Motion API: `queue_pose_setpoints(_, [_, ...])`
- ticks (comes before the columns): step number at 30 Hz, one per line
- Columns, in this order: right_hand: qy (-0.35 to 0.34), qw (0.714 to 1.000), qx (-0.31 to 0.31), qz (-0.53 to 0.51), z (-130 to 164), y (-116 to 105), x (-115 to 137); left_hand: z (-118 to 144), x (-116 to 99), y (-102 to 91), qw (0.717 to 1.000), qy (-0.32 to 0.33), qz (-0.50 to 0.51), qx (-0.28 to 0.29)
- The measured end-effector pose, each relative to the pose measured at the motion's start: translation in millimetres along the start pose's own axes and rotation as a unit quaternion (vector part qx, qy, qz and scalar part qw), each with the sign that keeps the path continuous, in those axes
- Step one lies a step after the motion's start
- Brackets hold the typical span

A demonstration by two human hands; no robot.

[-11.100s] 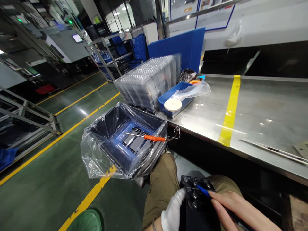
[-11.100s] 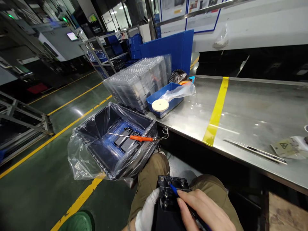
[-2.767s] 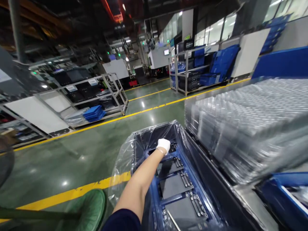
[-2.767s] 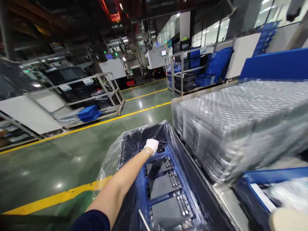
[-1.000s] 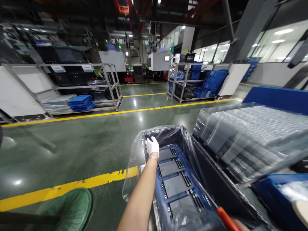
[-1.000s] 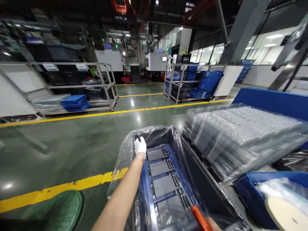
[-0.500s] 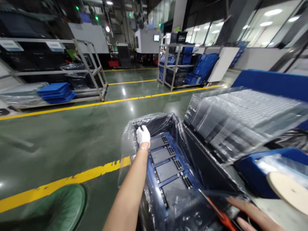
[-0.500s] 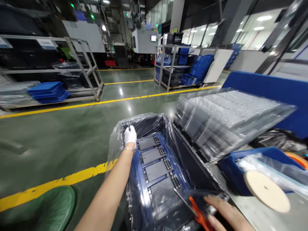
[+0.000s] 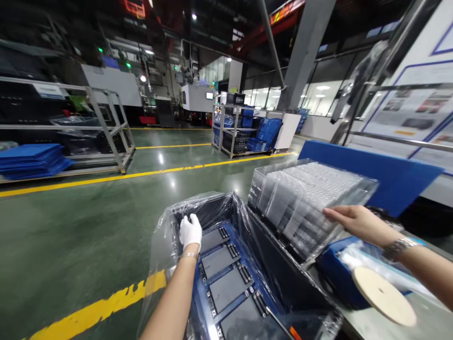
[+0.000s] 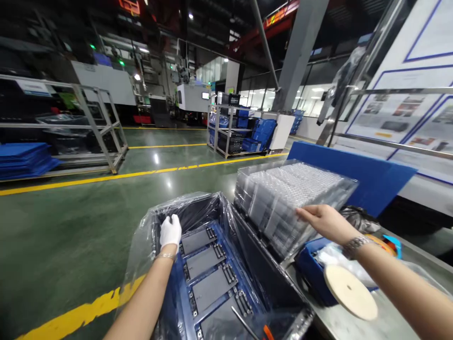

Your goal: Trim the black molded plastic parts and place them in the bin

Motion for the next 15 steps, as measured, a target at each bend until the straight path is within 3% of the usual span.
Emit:
queue_pose_setpoints(3, [0.067, 0.989, 0.128, -0.006, -7.7, -0.5, -5.1, -1.2, 1.9, 4.7, 1.0, -0.003, 0.0, 0.006])
queue_pose_setpoints(6, [0.133, 0.974, 0.172, 0.056, -17.6, -3.1, -2.1, 0.8, 1.8, 7.8, 1.0, -0.011, -0.005, 0.004])
queue_pose_setpoints(11, [0.187, 0.962, 0.127, 0.152, -35.5, -14.0, 5.5, 6.1, -0.7, 3.9, 1.0, -0.011, -0.01, -0.008])
queue_pose_setpoints(15, [0.167, 0.963, 0.032, 0.207, -63.2, -51.5, -8.7, 5.4, -0.4, 2.6, 1.0, -0.017, -0.004, -0.01])
Point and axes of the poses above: each hand's wrist, its own z-axis away from the middle knuckle, its own y-axis out of the palm, x = y × z, the point moved 3 cm from there along -z, towards the middle knuckle, and after that the axes turned 10 degrees about -y, right-handed, at the moved point
